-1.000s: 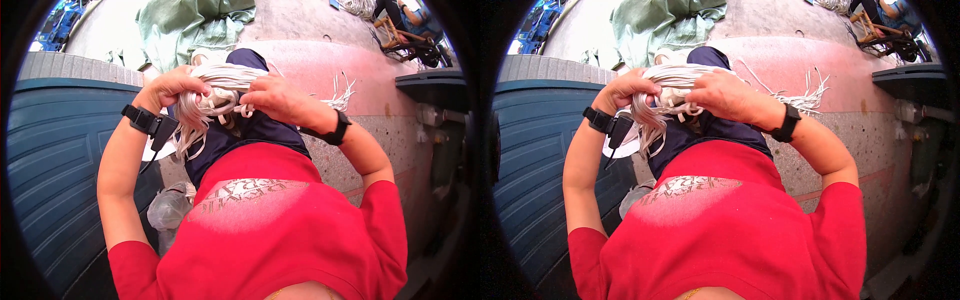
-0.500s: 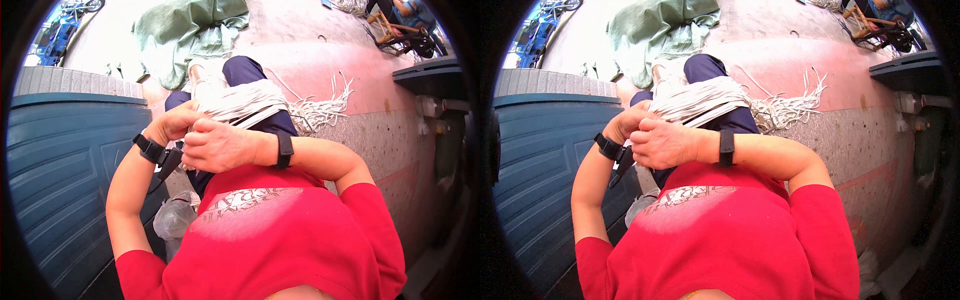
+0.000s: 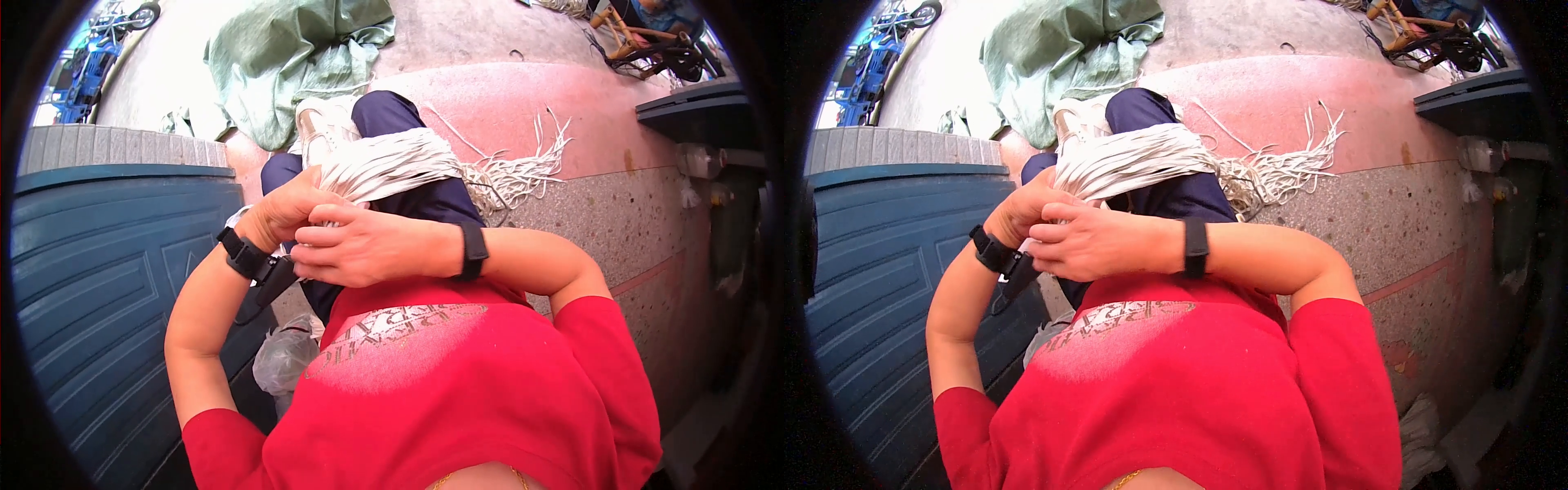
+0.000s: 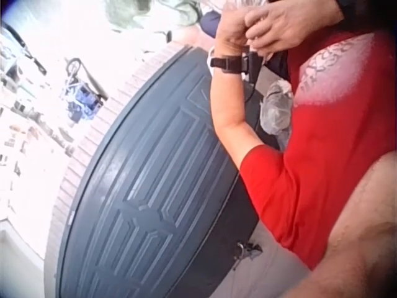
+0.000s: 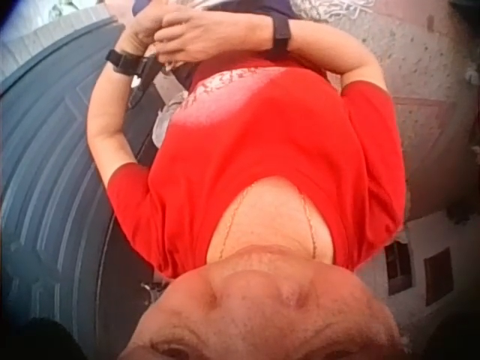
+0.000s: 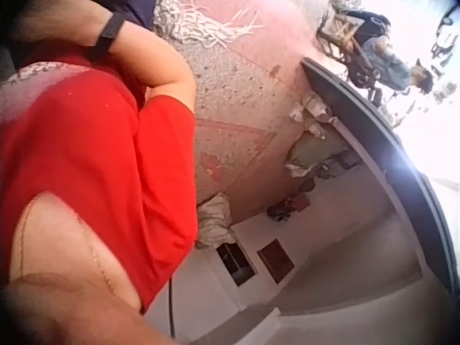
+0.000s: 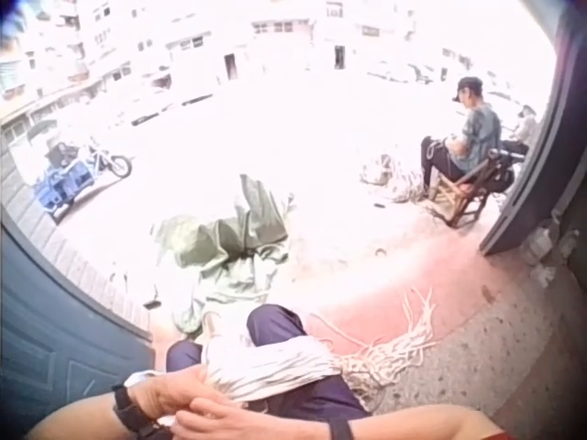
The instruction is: Threading and organizing long white shoelaces into a white shoe.
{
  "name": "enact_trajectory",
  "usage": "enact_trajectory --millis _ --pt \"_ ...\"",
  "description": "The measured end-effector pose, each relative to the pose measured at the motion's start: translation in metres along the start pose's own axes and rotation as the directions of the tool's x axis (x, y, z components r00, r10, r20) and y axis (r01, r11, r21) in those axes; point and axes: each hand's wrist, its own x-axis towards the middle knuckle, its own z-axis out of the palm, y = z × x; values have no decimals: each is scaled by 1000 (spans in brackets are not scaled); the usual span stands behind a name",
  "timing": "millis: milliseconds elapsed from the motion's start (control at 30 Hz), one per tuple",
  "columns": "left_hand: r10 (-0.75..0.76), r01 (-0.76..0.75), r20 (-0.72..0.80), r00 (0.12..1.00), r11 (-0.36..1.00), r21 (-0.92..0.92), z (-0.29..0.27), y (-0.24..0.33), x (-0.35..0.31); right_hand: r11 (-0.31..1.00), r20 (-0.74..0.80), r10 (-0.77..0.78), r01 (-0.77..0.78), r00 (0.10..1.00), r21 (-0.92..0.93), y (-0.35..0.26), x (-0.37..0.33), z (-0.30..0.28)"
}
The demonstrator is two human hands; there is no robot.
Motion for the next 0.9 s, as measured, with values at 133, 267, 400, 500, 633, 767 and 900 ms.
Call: enact_trajectory --millis 133,267,400,500,633,767,900 --pt "-80 81 -56 995 997 7 0 17 -10 928 39 354 -357 934 104 19 -43 -31" --pt "-72 65 74 995 993 94 6 25 -13 819 41 571 -572 820 35 59 -59 -22" --pt "-65 49 90 994 984 174 5 43 -15 272 510 670 -817 540 509 80 -48 -12" --pt "-59 79 -62 996 911 405 -6 65 -18 -192 842 492 -916 219 351 88 -54 -41" --pt "74 -57 -28 997 916 397 -16 84 -6 -434 875 315 -764 367 477 100 -51 -74" --pt "238 -233 45 970 865 443 -16 108 2 -641 877 207 -617 434 457 106 -31 -108" --pt "337 -369 183 924 653 662 -10 145 2 -563 892 262 -692 369 451 106 -11 -134"
